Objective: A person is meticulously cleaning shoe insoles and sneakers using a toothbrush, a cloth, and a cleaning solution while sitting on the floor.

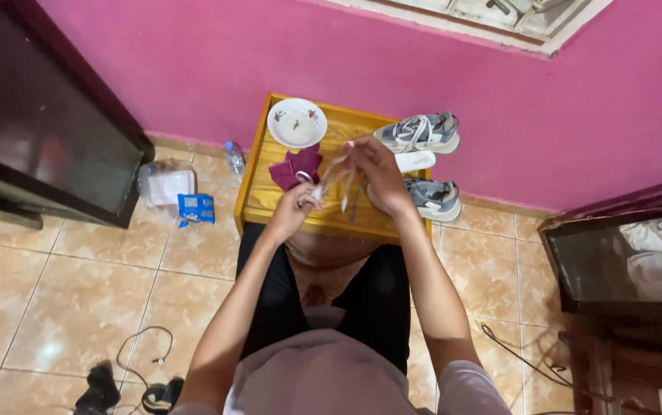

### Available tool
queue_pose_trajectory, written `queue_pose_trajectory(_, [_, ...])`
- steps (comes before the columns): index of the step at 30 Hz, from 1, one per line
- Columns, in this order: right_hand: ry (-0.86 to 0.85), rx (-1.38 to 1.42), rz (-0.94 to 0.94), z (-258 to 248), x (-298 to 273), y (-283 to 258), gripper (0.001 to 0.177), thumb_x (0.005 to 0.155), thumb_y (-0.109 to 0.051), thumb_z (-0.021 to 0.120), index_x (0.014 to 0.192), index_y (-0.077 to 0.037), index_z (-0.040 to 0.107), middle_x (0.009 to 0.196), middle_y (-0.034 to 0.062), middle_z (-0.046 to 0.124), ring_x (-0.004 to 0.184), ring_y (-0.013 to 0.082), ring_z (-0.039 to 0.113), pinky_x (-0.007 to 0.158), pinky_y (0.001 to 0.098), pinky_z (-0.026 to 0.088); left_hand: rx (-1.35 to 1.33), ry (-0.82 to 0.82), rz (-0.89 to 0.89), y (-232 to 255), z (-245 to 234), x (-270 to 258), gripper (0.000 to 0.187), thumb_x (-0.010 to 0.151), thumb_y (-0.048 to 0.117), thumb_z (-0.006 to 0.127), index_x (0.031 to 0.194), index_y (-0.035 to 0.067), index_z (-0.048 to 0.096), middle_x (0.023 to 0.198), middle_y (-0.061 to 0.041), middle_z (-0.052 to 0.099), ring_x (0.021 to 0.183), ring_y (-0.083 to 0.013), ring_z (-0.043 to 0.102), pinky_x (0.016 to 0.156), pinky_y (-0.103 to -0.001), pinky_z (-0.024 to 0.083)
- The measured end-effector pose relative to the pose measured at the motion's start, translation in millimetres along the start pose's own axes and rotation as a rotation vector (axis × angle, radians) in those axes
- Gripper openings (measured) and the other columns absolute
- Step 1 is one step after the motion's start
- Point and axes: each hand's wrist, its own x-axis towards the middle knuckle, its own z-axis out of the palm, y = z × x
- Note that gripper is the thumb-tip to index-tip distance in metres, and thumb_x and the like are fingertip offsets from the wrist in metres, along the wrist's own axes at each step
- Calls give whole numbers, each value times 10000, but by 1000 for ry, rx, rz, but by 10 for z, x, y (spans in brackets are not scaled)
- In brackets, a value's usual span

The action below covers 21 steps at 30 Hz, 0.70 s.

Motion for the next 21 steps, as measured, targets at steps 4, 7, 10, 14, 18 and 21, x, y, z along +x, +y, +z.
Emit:
queue_pose_trajectory(4, [-22, -132, 11, -341, 54, 152, 133, 1019, -134, 652, 1128, -59, 668, 830, 52, 666, 748, 142, 680, 692, 238, 542, 136, 71, -27, 224, -267, -244, 479, 841, -190, 505, 1205, 52, 702, 892, -150, 756, 810, -209, 741, 828, -328, 581])
queue_pose_trajectory(7, [-92, -259, -19, -489, 94, 223, 121, 1061, -108, 589, 1122, -30, 656, 678, 57, 575, 636, 123, 566, 615, 257, 479, 282, 115, -29, 150, -430, -284, 538, 815, -149, 553, 1165, 193, 776, 845, -51, 778, 797, -134, 735, 804, -274, 563])
queue_pose_trajectory(10, [-65, -308, -9, -513, 139, 234, 132, 1036, -136, 649, 1135, -50, 662, 663, 42, 575, 629, 110, 592, 627, 240, 497, 129, 173, -37, 152, -523, -255, 567, 820, -172, 512, 1187, 166, 781, 954, -85, 780, 831, -115, 736, 824, -260, 575])
queue_pose_trajectory(14, [-13, -448, -25, -509, 241, 264, 112, 1022, -117, 619, 1117, -79, 665, 661, 63, 619, 496, 135, 586, 476, 255, 499, 41, 213, -53, 392, -561, -311, 552, 822, -179, 471, 1220, 79, 753, 999, -149, 756, 835, -147, 726, 835, -269, 598])
queue_pose_trajectory(18, [110, -646, -181, -407, 260, 77, 98, 1037, -138, 599, 1094, -76, 648, 700, 100, 643, 683, 210, 646, 669, 383, 525, -56, 208, 7, 339, -536, -148, 543, 815, -197, 436, 1233, 7, 716, 1174, -187, 721, 893, -191, 729, 863, -281, 609])
queue_pose_trajectory(21, [141, -294, -132, -508, 457, 162, 126, 1060, -75, 523, 1180, -61, 558, 774, 85, 614, 589, 174, 632, 375, 251, 499, -94, 195, 75, 626, -483, -67, 577, 793, -231, 437, 1274, -17, 673, 1304, -226, 664, 995, -288, 738, 905, -335, 610])
